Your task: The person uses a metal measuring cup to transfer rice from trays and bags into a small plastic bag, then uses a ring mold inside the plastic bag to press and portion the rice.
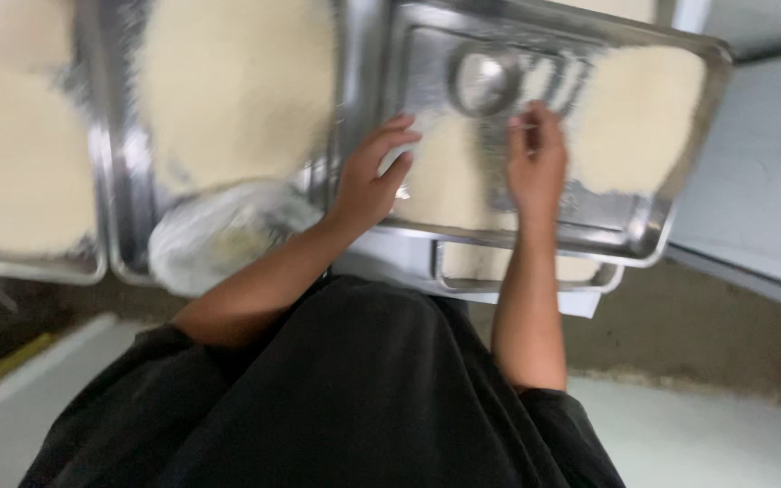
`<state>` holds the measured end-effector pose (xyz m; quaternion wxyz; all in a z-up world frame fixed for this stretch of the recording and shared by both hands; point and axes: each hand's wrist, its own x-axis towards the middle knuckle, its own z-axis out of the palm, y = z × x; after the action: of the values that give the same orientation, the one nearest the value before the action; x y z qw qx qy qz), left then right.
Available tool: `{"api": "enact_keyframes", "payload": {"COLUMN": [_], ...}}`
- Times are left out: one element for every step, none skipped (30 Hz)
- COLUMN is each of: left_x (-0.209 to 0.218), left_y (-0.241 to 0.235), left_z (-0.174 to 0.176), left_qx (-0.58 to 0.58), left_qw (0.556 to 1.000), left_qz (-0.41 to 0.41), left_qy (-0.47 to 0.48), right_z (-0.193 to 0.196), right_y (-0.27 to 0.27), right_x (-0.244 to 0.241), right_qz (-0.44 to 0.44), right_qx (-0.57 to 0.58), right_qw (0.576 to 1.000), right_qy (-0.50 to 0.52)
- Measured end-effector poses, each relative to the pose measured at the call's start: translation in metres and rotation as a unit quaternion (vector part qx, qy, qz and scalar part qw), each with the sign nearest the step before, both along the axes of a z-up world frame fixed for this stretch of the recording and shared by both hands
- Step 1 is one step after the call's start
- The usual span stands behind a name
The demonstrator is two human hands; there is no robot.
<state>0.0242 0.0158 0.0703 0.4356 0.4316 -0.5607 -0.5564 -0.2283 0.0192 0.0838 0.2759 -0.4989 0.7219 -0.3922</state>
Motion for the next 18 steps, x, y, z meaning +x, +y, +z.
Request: {"api": "enact_keyframes", "payload": {"left_x": [0.011, 0.024, 0.035, 0.047, 0.064, 0.088, 0.11, 0.131, 0.155, 0.177, 0.198, 0.219, 0.237, 0.251, 0.261, 0.267, 0.271, 0.273], "left_y": [-0.004, -0.004, -0.006, -0.009, -0.008, -0.007, -0.004, 0.003, 0.008, 0.015, 0.023, 0.032, 0.042, 0.054, 0.062, 0.071, 0.081, 0.093], "left_z": [0.014, 0.029, 0.044, 0.058, 0.071, 0.083, 0.092, 0.099, 0.104, 0.105, 0.104, 0.099, 0.091, 0.082, 0.07, 0.057, 0.045, 0.034], "left_qx": [0.014, 0.009, -0.002, -0.014, -0.052, -0.089, -0.126, -0.155, -0.182, -0.208, -0.198, -0.186, -0.174, -0.195, -0.218, -0.24, -0.172, -0.104], "left_qw": [0.999, 0.997, 0.994, 0.989, 0.995, 0.995, 0.988, 0.977, 0.96, 0.937, 0.934, 0.93, 0.926, 0.895, 0.859, 0.816, 0.815, 0.809], "left_qz": [0.005, 0.016, 0.018, 0.019, 0.032, 0.045, 0.055, 0.06, 0.063, 0.065, 0.058, 0.05, 0.041, 0.03, 0.017, 0.005, 0.008, 0.011], "left_qy": [0.035, 0.07, 0.109, 0.148, 0.077, 0.006, -0.064, -0.135, -0.203, -0.271, -0.292, -0.312, -0.332, -0.399, -0.464, -0.525, -0.554, -0.579], "right_z": [0.004, 0.008, 0.013, 0.014, 0.017, 0.023, 0.029, 0.032, 0.036, 0.039, 0.039, 0.039, 0.038, 0.035, 0.031, 0.026, 0.019, 0.009], "right_y": [-0.003, -0.006, -0.01, -0.012, -0.006, 0.0, 0.007, 0.014, 0.02, 0.025, 0.03, 0.036, 0.042, 0.049, 0.054, 0.059, 0.065, 0.07], "right_x": [-0.003, -0.007, -0.009, -0.004, 0.001, 0.001, 0.003, 0.008, 0.012, 0.018, 0.028, 0.04, 0.055, 0.073, 0.095, 0.118, 0.143, 0.173], "right_qz": [0.038, 0.075, 0.042, 0.009, 0.026, 0.043, 0.056, 0.066, 0.074, 0.082, 0.087, 0.093, 0.097, 0.129, 0.159, 0.214, 0.267, 0.314], "right_qx": [-0.052, -0.106, -0.076, -0.042, -0.045, -0.049, -0.056, -0.046, -0.036, -0.027, -0.035, -0.042, -0.049, -0.057, -0.068, -0.042, -0.016, -0.037], "right_qw": [0.996, 0.984, 0.996, 0.996, 0.998, 0.991, 0.972, 0.974, 0.976, 0.978, 0.98, 0.982, 0.984, 0.979, 0.973, 0.971, 0.962, 0.948], "right_qy": [0.06, 0.118, 0.017, -0.084, 0.018, 0.119, 0.221, 0.21, 0.201, 0.191, 0.176, 0.161, 0.144, 0.148, 0.152, 0.098, 0.045, 0.012]}}
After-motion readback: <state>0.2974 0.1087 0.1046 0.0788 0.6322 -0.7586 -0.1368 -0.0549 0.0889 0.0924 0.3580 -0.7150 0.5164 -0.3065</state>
